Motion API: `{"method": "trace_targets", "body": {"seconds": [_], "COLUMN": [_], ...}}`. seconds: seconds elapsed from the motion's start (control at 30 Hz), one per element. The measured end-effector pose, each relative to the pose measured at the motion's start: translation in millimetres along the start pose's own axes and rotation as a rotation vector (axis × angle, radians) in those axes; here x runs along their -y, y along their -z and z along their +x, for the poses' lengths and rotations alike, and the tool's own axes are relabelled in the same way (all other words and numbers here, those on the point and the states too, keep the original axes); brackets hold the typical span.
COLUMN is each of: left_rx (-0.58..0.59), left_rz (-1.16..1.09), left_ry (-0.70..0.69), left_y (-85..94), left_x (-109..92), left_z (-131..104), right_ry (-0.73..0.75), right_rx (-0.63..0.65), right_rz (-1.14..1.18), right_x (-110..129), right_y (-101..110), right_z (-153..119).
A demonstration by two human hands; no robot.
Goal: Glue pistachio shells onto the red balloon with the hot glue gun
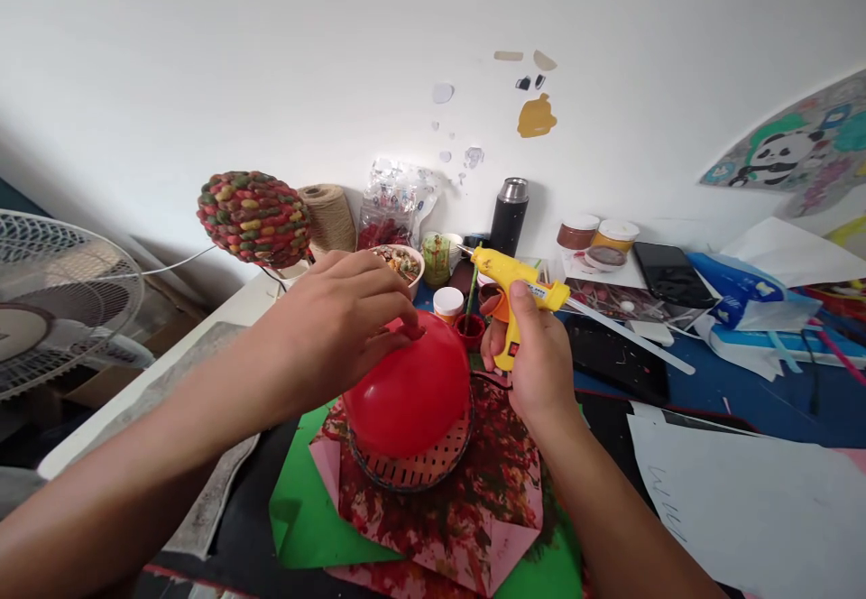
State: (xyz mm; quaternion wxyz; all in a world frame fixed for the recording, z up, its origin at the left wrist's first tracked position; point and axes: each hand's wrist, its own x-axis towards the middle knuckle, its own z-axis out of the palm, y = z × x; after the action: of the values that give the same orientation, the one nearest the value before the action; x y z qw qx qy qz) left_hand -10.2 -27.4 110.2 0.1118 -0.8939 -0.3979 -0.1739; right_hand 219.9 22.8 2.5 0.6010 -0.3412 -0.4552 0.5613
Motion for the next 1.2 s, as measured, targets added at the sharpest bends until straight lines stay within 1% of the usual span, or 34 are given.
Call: {"method": "trace_targets", "body": {"seconds": [0.13, 0.27, 0.4, 0.53, 0.67, 0.87, 1.0, 1.07, 1.2], "left_rx": [0.010, 0.001, -0.005, -0.021, -0.036, -0.060, -0.031, -0.029, -0.032], "left_rz": [-0.001, -0.055, -0.119, -0.139, -0.100, 0.047, 0.073, 0.078, 0.084], "left_ry": [-0.014, 0.008, 0.041, 0.035, 0.007, -0.016, -0.012, 0.004, -0.008], "left_y": [-0.6, 4.0, 7.9, 8.7, 6.5, 0.0, -2.3, -2.7, -2.0], "left_x": [-3, 2, 7, 7, 1, -11, -12, -12, -12], "left_z": [-1, -2, -4, -6, -9, -12, -12, -13, -13], "right_ry": [-0.001, 0.004, 0.001, -0.011, -0.047, -0.090, -0.085, -0.080, -0.084], "right_rx": [0.019, 0.057, 0.104, 0.126, 0.116, 0.108, 0.109, 0.112, 0.104], "right_rz": [0.004, 0.006, 0.052, 0.116, 0.132, 0.122, 0.103, 0.088, 0.080], "right_x": [2, 5, 11, 14, 13, 11, 9, 8, 6], "right_y": [-3, -6, -9, -11, -13, -14, -13, -13, -13], "right_z": [-4, -10, -15, -16, -14, -13, -14, -14, -14]}}
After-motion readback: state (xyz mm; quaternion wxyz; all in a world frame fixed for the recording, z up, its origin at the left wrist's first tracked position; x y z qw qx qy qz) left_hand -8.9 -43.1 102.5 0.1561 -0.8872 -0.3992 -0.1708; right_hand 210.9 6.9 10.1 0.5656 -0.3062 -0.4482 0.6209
